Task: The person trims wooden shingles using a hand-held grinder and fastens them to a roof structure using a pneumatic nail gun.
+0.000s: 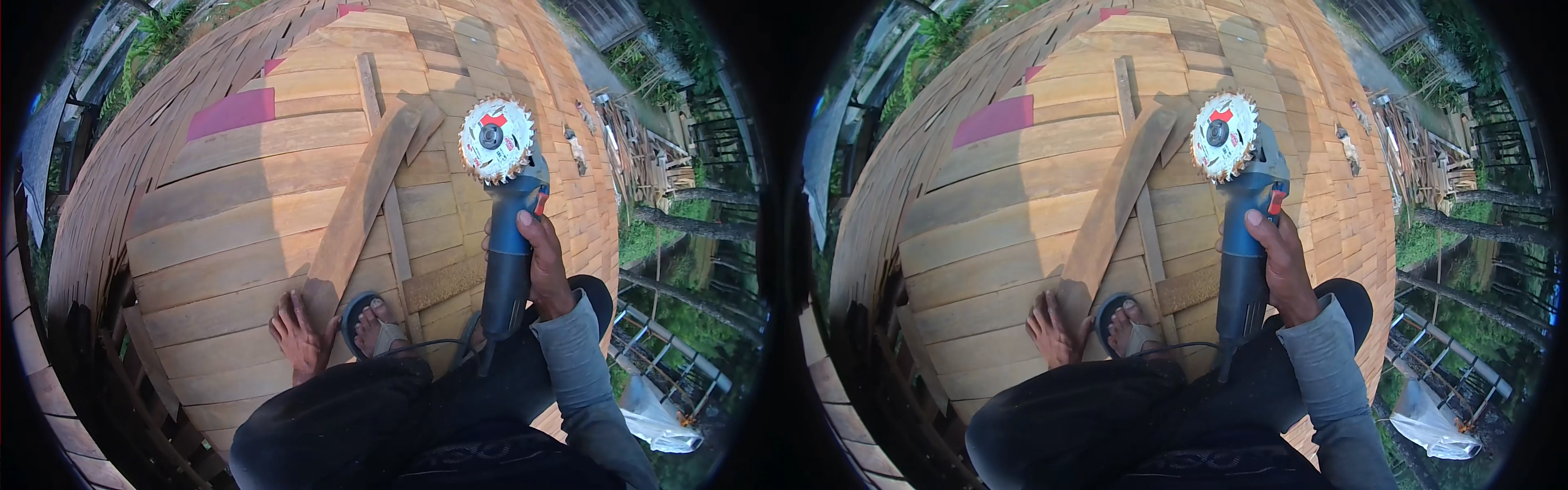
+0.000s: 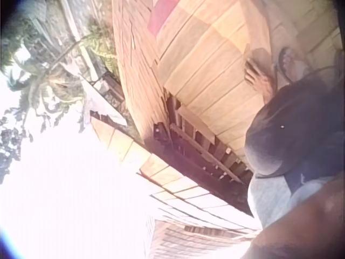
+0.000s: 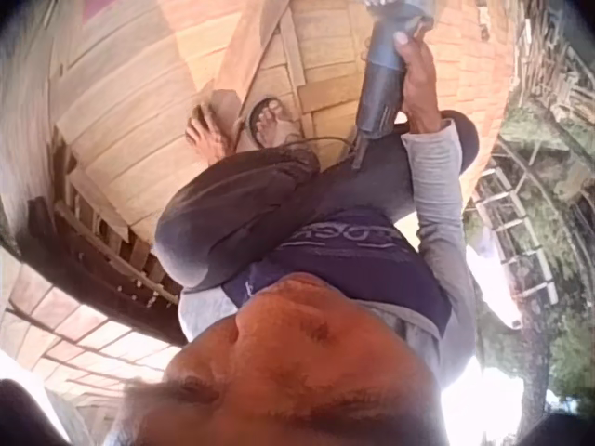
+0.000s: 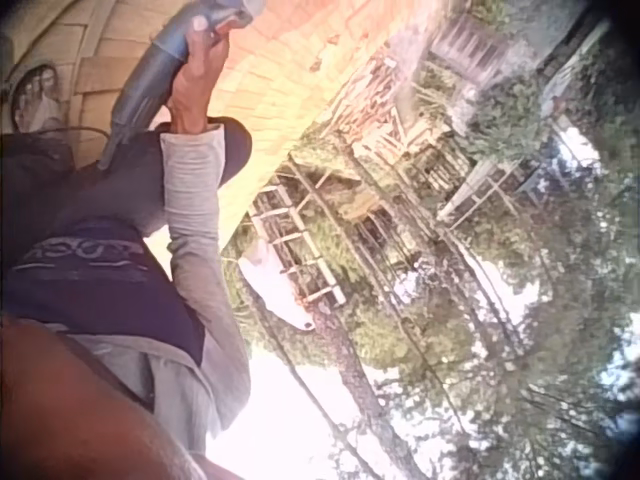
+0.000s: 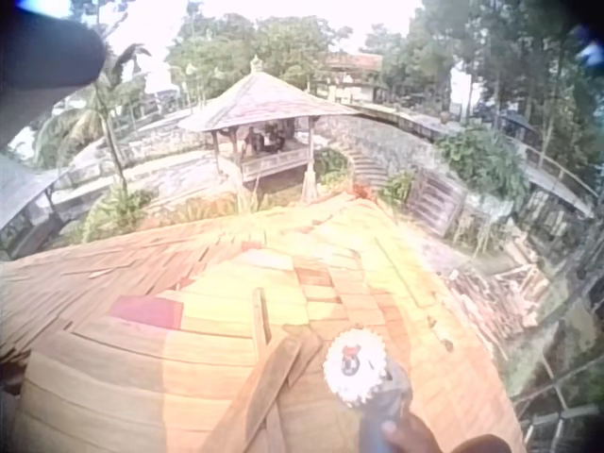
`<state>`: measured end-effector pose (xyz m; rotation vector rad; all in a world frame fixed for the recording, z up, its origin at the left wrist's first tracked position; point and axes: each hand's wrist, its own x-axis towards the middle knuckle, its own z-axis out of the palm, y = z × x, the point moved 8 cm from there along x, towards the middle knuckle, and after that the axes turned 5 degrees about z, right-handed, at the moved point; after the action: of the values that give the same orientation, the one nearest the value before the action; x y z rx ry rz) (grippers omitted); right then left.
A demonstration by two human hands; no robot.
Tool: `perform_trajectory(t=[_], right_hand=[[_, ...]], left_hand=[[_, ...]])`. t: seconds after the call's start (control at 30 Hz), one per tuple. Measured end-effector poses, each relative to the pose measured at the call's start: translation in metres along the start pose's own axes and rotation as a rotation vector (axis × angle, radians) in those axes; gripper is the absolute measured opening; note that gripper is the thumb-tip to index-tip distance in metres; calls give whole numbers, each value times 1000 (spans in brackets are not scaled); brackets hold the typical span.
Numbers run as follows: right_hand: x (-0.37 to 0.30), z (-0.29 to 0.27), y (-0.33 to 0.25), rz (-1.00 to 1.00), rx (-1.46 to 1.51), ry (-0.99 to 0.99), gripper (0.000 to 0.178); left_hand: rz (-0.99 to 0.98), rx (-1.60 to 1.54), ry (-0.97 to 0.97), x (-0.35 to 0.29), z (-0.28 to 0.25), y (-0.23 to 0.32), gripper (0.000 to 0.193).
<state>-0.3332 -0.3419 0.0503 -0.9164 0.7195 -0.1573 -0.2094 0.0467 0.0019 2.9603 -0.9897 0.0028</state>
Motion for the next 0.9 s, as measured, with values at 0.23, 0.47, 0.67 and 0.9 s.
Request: perform_trajectory(t=[0.23, 0.47, 0.67, 0.9], right_hand=[[5, 9, -5, -113, -13, 33, 51], [4, 5, 13, 80, 68, -83, 48], [7, -3, 17, 85, 62, -89, 49], [53, -7, 51, 144, 124, -35, 62]], left_hand=[[30, -300, -21, 17, 17, -7, 90], [23, -457, -10, 58, 23, 12, 86], [93, -290, -62, 89, 36, 44, 84], [155, -171, -8, 95, 52, 64, 83]])
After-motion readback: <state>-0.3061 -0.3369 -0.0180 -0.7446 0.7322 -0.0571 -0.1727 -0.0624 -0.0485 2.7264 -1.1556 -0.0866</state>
